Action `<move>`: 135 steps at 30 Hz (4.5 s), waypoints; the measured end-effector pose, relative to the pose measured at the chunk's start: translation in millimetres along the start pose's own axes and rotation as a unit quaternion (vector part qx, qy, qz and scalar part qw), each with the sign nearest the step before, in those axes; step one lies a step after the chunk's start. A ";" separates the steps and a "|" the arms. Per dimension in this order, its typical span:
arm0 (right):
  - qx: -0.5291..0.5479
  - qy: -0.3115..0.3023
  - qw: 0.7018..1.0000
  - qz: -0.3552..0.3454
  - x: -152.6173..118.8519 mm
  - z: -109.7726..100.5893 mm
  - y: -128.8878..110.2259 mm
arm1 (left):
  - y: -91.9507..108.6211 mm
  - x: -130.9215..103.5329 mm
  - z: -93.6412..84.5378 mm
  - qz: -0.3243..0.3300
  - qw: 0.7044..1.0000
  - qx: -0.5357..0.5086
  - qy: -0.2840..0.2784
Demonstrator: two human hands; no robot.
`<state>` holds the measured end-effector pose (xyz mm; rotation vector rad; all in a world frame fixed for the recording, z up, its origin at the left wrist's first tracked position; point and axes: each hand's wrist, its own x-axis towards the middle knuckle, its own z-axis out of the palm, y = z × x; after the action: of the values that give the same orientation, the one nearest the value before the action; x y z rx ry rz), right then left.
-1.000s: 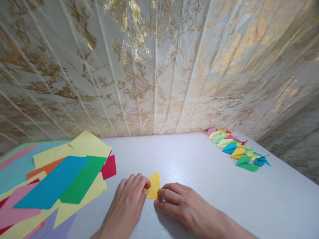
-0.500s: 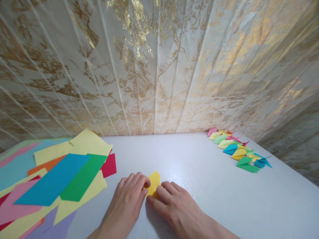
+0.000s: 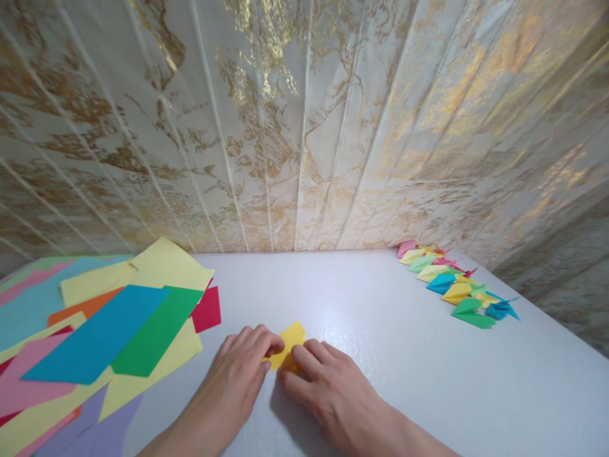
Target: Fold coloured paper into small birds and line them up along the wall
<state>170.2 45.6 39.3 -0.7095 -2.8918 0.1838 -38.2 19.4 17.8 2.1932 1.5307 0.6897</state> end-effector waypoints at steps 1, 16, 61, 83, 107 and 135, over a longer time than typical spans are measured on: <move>0.006 -0.001 1.000 0.001 -0.7 -0.4 0.7 | 1.0 0.5 -0.6 -0.002 1.000 0.001 0.001; 0.137 0.090 0.986 0.017 -5.4 -7.2 32.0 | -1.1 8.4 -12.6 0.130 0.985 0.103 0.051; 0.161 0.071 0.983 0.059 -3.8 -5.2 19.3 | 18.7 -13.5 2.0 0.108 0.986 0.124 0.042; 0.183 0.055 0.960 0.202 21.7 1.0 15.0 | 6.0 -3.1 4.1 -0.056 0.994 -0.093 -0.016; 0.205 0.091 0.940 0.257 42.2 3.6 -3.7 | -0.4 6.1 -19.2 -0.107 0.988 -0.099 -0.048; 0.269 0.081 0.931 0.233 0.3 -9.9 22.6 | 14.4 1.3 -12.5 0.095 0.994 0.041 -0.038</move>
<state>181.8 66.5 45.5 -1.2002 -2.2946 0.8826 -34.3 16.1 36.2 2.4198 1.3485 0.6025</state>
